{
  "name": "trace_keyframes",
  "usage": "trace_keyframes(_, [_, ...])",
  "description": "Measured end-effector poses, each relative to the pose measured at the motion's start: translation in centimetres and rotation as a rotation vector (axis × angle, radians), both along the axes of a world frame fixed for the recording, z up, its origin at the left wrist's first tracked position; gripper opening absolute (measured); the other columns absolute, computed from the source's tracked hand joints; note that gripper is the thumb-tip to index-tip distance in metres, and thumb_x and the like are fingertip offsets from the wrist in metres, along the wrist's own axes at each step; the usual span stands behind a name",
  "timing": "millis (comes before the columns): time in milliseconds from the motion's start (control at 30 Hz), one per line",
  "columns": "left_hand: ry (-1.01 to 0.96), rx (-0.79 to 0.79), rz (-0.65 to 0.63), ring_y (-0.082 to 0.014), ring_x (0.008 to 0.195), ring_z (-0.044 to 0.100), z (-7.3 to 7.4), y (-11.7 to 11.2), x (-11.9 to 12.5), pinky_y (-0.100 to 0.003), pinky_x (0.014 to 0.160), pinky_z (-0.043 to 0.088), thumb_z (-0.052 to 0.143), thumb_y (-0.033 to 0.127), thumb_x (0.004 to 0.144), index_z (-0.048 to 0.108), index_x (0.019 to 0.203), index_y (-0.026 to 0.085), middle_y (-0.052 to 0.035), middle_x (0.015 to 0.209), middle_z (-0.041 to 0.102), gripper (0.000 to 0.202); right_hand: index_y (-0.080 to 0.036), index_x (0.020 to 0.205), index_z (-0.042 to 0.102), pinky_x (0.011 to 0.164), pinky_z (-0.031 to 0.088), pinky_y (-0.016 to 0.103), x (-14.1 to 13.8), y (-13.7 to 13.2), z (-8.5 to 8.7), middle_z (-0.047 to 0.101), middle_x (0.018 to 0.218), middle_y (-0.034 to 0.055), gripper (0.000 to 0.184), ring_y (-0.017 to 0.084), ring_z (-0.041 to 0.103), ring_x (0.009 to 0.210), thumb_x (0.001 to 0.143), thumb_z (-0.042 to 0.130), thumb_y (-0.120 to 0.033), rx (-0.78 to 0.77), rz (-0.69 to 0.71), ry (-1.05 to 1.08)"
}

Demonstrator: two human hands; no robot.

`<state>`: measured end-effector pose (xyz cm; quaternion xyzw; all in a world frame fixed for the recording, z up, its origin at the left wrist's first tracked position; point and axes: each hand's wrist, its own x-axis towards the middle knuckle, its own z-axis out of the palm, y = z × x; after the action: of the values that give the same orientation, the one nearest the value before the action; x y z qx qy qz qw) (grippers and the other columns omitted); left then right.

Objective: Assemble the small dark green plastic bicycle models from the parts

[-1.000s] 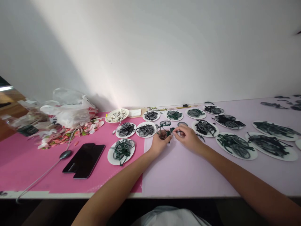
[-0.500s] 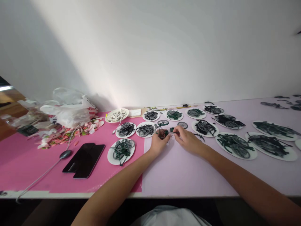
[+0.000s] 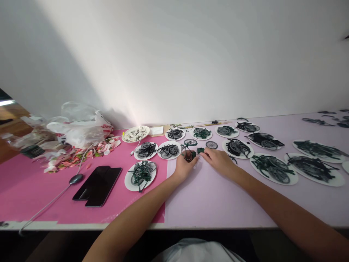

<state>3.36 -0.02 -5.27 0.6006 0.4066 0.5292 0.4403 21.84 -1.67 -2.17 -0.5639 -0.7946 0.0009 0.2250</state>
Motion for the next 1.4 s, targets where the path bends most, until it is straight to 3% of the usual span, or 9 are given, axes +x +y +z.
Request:
trace_keyframes(100, [0.005, 0.000, -0.011, -0.0109, 0.064, 0.047, -0.21, 0.03, 0.12, -0.025, 0.061, 0.039, 0.082, 0.042, 0.074, 0.060, 0.082, 0.016, 0.0025, 0.070, 0.051, 0.036, -0.024, 0.082, 0.050, 0.058, 0.028, 0.030, -0.05, -0.28, 0.17, 0.064, 0.069, 0.0031, 0.031, 0.022, 0.061, 0.062, 0.106, 0.039, -0.041, 0.010, 0.002, 0.004])
trace_keyframes(267, [0.016, 0.011, 0.003, -0.0110, 0.064, 0.047, -0.42, 0.19, 0.12, -0.026, 0.061, 0.040, 0.081, 0.043, 0.075, 0.061, 0.085, 0.016, 0.0028, 0.070, 0.052, 0.035, -0.027, 0.105, 0.048, 0.064, 0.037, 0.028, 0.10, -0.94, 0.24, 0.069, 0.084, 0.0006, 0.013, 0.021, 0.066, 0.072, 0.102, 0.047, -0.039, -0.096, 0.092, 0.214])
trace_keyframes(467, [0.028, 0.015, 0.010, -0.0109, 0.062, 0.046, -0.03, 0.00, -0.02, -0.025, 0.060, 0.039, 0.081, 0.043, 0.076, 0.061, 0.083, 0.016, 0.0031, 0.067, 0.051, 0.034, -0.027, 0.103, 0.046, 0.062, 0.037, 0.028, 0.24, -0.69, 0.09, 0.070, 0.089, 0.0020, 0.014, 0.022, 0.066, 0.074, 0.102, 0.045, -0.040, -0.163, 0.084, 0.211])
trace_keyframes(733, [0.067, 0.005, -0.011, -0.0110, 0.066, 0.047, -0.15, -0.08, -0.01, -0.026, 0.062, 0.038, 0.080, 0.041, 0.076, 0.061, 0.086, 0.015, 0.0021, 0.072, 0.052, 0.034, -0.025, 0.083, 0.050, 0.058, 0.029, 0.030, -0.19, -0.32, 0.36, 0.063, 0.069, 0.0032, 0.030, 0.022, 0.060, 0.061, 0.104, 0.040, -0.043, -0.052, -0.025, 0.044])
trace_keyframes(967, [0.054, 0.014, -0.010, -0.0105, 0.063, 0.044, -0.11, -0.05, 0.05, -0.026, 0.061, 0.037, 0.079, 0.045, 0.077, 0.061, 0.083, 0.016, 0.0031, 0.069, 0.050, 0.035, -0.026, 0.103, 0.051, 0.064, 0.040, 0.028, 0.16, -0.97, 0.39, 0.070, 0.087, 0.0016, 0.014, 0.021, 0.065, 0.073, 0.100, 0.048, -0.039, -0.143, 0.096, 0.253])
trace_keyframes(1133, [0.052, 0.013, -0.005, -0.0106, 0.062, 0.043, -0.08, -0.02, 0.01, -0.026, 0.060, 0.036, 0.081, 0.047, 0.076, 0.059, 0.080, 0.016, 0.0038, 0.067, 0.049, 0.037, -0.027, 0.100, 0.049, 0.062, 0.041, 0.028, 0.49, -0.69, 0.39, 0.070, 0.087, 0.0009, 0.016, 0.021, 0.066, 0.071, 0.100, 0.047, -0.042, -0.224, 0.121, 0.264])
trace_keyframes(1400, [0.028, 0.008, -0.019, -0.0106, 0.062, 0.045, 0.05, -0.27, 0.02, -0.025, 0.060, 0.038, 0.080, 0.046, 0.076, 0.063, 0.087, 0.015, 0.0027, 0.068, 0.053, 0.037, -0.026, 0.094, 0.051, 0.059, 0.036, 0.028, 0.51, -0.23, 0.06, 0.070, 0.081, 0.0015, 0.018, 0.021, 0.064, 0.066, 0.102, 0.047, -0.042, -0.140, 0.091, 0.146])
